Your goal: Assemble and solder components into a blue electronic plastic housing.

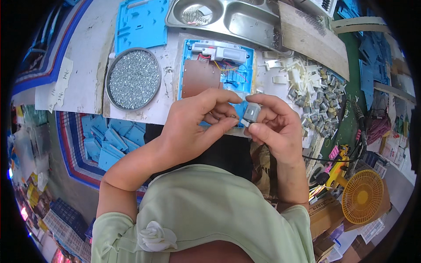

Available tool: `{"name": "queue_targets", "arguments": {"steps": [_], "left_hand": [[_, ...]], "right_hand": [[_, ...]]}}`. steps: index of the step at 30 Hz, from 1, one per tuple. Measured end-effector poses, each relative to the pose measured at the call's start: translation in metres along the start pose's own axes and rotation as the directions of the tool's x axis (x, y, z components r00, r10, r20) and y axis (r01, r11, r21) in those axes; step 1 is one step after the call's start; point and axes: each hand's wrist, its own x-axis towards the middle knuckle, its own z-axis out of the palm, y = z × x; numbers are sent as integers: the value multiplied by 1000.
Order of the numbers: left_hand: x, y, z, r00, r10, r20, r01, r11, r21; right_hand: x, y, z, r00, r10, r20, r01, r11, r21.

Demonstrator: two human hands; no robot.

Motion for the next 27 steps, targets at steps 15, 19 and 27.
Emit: {"name": "queue_targets", "arguments": {"steps": [15, 19, 27], "left_hand": [[-4, -5, 2, 993, 93, -72, -86, 992, 95], [-6, -3, 4, 998, -23, -66, 18, 997, -72], [-8, -20, 0, 806, 592, 5, -500, 677, 540]], "right_hand": [[10, 0, 3, 998, 31, 60, -31, 1000, -5], [4, 2, 7, 990, -143, 15, 142, 955, -261], [10, -17, 5, 902, -398, 167, 405, 648, -645]]}}
